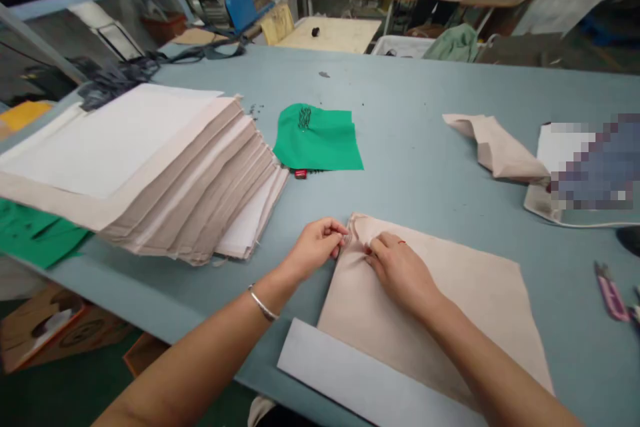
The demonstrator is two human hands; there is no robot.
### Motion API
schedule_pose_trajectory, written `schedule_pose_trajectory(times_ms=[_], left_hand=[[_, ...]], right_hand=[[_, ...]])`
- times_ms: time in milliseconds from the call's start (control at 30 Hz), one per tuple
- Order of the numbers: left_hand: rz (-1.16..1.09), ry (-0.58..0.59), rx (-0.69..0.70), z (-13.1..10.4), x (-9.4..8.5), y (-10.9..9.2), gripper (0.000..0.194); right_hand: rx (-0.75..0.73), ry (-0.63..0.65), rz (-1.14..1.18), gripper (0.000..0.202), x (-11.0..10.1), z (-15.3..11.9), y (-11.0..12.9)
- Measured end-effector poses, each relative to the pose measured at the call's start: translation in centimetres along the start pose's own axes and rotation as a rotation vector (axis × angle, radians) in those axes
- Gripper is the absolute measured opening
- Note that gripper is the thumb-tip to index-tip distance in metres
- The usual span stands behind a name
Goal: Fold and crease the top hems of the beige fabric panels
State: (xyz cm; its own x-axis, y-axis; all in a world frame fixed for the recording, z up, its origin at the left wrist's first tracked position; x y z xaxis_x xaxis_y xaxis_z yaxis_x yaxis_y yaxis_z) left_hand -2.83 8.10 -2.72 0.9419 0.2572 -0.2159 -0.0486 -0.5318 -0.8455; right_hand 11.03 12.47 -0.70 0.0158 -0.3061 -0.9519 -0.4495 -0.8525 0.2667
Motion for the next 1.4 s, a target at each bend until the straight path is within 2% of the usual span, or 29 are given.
schedule_pose_trajectory(times_ms=[133,167,267,333,400,467,533,633,667,733,800,833,933,1033,1100,1133,1200,1300,1400], left_hand=[[0.113,0.0,0.012,0.9,1.3,-0.9,0.007],[0.15,-0.003,0.02,1.0,1.5,-1.3,0.012],[0.202,-0.012,0.077,1.3,1.9,-2.7,0.027],[0.159,0.011,0.098,1.8,2.2,-3.4,0.03],[0.09,0.058,0.08,2.5,2.7,-3.4,0.029],[0.035,0.079,0.05,3.2,3.2,-3.1,0.026],[-0.021,0.075,0.05,3.4,3.3,-3.0,0.021],[-0.206,0.087,0.047,3.0,3.3,-2.7,0.021],[-0.277,0.093,0.032,2.9,3.3,-2.5,0.023],[-0.385,0.095,-0.016,2.8,3.2,-2.0,0.028],[-0.426,0.083,-0.058,2.9,3.2,-1.5,0.031],[-0.444,0.08,-0.075,3.0,3.2,-1.3,0.032],[-0.51,0.074,-0.11,3.1,3.3,-0.9,0.033],[-0.547,0.1,-0.142,3.2,3.5,-0.7,0.034],[-0.543,0.124,-0.154,3.2,3.5,-0.7,0.034],[-0.533,0.138,-0.158,3.3,3.5,-0.8,0.034],[-0.487,0.172,-0.158,3.8,3.3,-1.2,0.038],[-0.3,0.251,-0.079,4.7,3.1,-2.8,0.048],[0.053,0.268,0.113,5.4,2.9,-5.0,0.041]], right_hand=[[-0.01,-0.039,0.051,0.011,0.2,0.2,-0.2],[-0.016,-0.064,0.099,0.011,0.2,0.1,-0.4],[-0.064,-0.169,0.409,0.013,-0.2,-0.8,-1.1],[-0.104,-0.21,0.649,0.014,-0.6,-2.0,-1.7],[-0.12,-0.217,0.768,0.011,-0.9,-3.1,-2.4],[-0.12,-0.227,0.759,0.007,-1.5,-3.7,-3.0],[-0.098,-0.312,0.658,0.006,-2.7,-3.4,-3.4],[-0.116,-0.457,0.42,0.022,-5.1,-1.1,-2.7],[-0.131,-0.451,0.361,0.031,-5.6,0.0,-2.3],[-0.119,-0.334,0.295,0.041,-5.5,2.2,-2.4],[-0.013,-0.155,0.238,0.041,-4.8,2.6,-4.7],[0.053,-0.069,0.207,0.039,-4.5,1.8,-6.5],[0.183,0.091,0.151,0.033,-4.4,-4.0,-13.6],[0.256,0.144,0.125,0.034,-4.7,-10.5,-20.5],[0.302,0.144,0.149,0.033,-4.5,-12.9,-23.2],[0.309,0.134,0.182,0.031,-4.2,-13.2,-23.5],[0.29,0.097,0.256,0.029,-3.6,-11.8,-22.2],[0.209,-0.014,0.31,0.029,-3.4,-7.0,-17.4],[0.133,-0.125,0.327,0.026,-3.5,-2.3,-12.8]])
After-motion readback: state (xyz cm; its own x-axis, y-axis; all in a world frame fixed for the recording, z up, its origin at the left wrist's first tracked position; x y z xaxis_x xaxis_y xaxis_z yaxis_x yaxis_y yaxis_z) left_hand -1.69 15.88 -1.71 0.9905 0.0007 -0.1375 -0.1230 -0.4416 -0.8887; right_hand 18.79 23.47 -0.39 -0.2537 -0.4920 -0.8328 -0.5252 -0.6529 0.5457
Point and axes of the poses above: each hand's wrist, its own z-axis towards the middle knuckle, its own x-axis out of the palm, y = z × x, the point moved 9 cm from there along z, towards the middle knuckle, and after that the axes turned 12 degrees about -x, right-handed, at the moved point
